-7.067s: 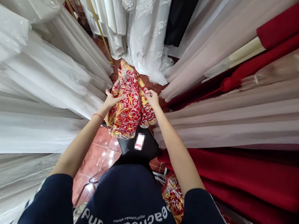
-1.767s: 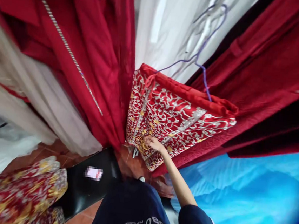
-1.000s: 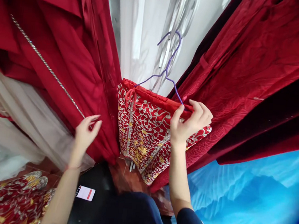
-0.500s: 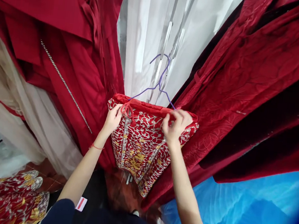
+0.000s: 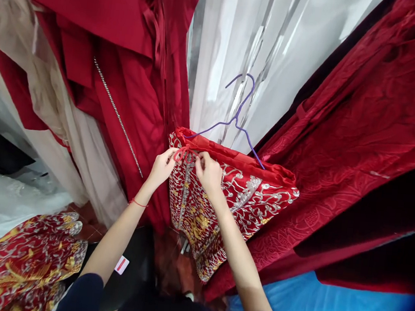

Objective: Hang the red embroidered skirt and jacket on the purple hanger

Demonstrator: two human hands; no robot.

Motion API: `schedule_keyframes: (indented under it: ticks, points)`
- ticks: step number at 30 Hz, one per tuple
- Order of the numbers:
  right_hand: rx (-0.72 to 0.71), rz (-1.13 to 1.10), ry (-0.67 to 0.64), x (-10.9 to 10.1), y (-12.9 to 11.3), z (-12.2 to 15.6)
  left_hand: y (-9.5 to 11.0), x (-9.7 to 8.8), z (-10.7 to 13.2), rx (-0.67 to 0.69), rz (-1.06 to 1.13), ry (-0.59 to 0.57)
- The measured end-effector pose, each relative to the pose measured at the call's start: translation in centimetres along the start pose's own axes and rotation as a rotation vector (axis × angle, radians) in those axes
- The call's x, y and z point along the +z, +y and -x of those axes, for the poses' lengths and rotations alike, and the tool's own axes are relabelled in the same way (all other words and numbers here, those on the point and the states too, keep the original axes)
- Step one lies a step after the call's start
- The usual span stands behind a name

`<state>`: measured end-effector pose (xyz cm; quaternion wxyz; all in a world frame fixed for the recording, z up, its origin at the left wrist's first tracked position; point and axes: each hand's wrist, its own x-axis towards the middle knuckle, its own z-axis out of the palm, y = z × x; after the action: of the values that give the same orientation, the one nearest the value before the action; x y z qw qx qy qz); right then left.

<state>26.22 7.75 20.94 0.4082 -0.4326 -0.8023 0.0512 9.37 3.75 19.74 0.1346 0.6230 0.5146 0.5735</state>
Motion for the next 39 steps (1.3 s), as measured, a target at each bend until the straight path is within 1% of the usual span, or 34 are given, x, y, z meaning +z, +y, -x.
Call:
schedule_keyframes:
  ticks: [2, 4, 5, 6, 8, 9, 10, 11, 12, 13, 15, 16, 17, 18, 19, 21, 23, 25, 27, 29, 32, 34, 36, 39]
  points:
    - [0.016, 0.052, 0.119, -1.3, 0.3, 0.5, -0.5, -1.1, -0.5, -0.005, -0.077, 0.036]
    - [0.068, 0.121, 0.288, -3.2, 1.2, 1.1, -1.2, -2.6, -1.3, -0.012, -0.093, 0.103]
    - [0.113, 0.151, 0.393, -4.5, 1.9, 1.4, -1.6, -3.6, -1.8, -0.023, -0.073, 0.155]
    - [0.165, 0.17, 0.501, -5.8, 2.7, 1.8, -2.2, -4.7, -2.2, -0.04, -0.038, 0.226]
    - [0.267, 0.179, 0.73, -8.7, 4.3, 2.8, -3.3, -7.1, -3.1, -0.084, 0.042, 0.405]
    - [0.286, 0.167, 0.794, -9.9, 4.8, 3.4, -3.9, -8.2, -3.5, -0.104, 0.08, 0.488]
    - [0.287, 0.151, 0.823, -10.9, 5.0, 4.0, -4.5, -9.3, -3.7, -0.118, 0.111, 0.533]
    - [0.268, 0.131, 0.805, -11.5, 4.8, 4.6, -4.9, -10.2, -3.9, -0.126, 0.137, 0.509]
    - [0.235, 0.108, 0.735, -11.8, 4.4, 5.1, -5.3, -10.8, -4.0, -0.128, 0.157, 0.398]
    - [0.196, 0.082, 0.63, -11.7, 3.6, 5.5, -5.5, -11.1, -4.0, -0.124, 0.166, 0.219]
    - [0.137, 0.04, 0.401, -10.4, 1.5, 5.6, -5.4, -10.8, -3.9, -0.093, 0.137, -0.162]
    - [0.124, 0.037, 0.313, -9.5, 0.3, 5.4, -5.2, -10.2, -4.0, -0.06, 0.101, -0.287]
    - [0.122, 0.049, 0.255, -8.4, -0.8, 4.9, -4.9, -9.3, -4.0, -0.018, 0.064, -0.34]
    - [0.127, 0.075, 0.225, -7.3, -1.9, 4.3, -4.4, -8.4, -4.2, 0.03, 0.031, -0.329]
    - [0.133, 0.11, 0.21, -6.2, -2.9, 3.6, -3.9, -7.3, -4.4, 0.081, 0.007, -0.293]
    - [0.129, 0.183, 0.173, -4.3, -4.4, 1.8, -2.6, -5.3, -5.1, 0.195, -0.046, -0.25]
    - [0.117, 0.268, 0.101, -2.8, -5.4, -0.1, -1.3, -3.8, -6.1, 0.313, -0.17, -0.276]
    - [0.139, 0.391, 0.002, -1.9, -6.1, -2.0, -0.3, -2.8, -7.1, 0.397, -0.339, -0.318]
    - [0.191, 0.524, -0.096, -1.4, -6.4, -3.4, 0.3, -2.3, -8.0, 0.441, -0.473, -0.332]
    - [0.222, 0.62, -0.171, -1.2, -6.5, -4.3, 0.5, -2.1, -8.6, 0.473, -0.549, -0.346]
    - [0.217, 0.676, -0.23, -1.0, -6.4, -4.6, 0.2, -2.0, -9.2, 0.518, -0.618, -0.395]
    - [0.229, 0.687, -0.221, -0.9, -6.1, -4.5, -0.1, -2.1, -9.4, 0.545, -0.658, -0.41]
    - [0.217, 0.668, -0.198, -0.8, -5.7, -4.2, -0.4, -2.2, -9.4, 0.574, -0.681, -0.401]
    - [0.091, 0.537, -0.232, -1.1, -4.9, -3.7, -1.1, -2.7, -9.4, 0.616, -0.641, -0.399]
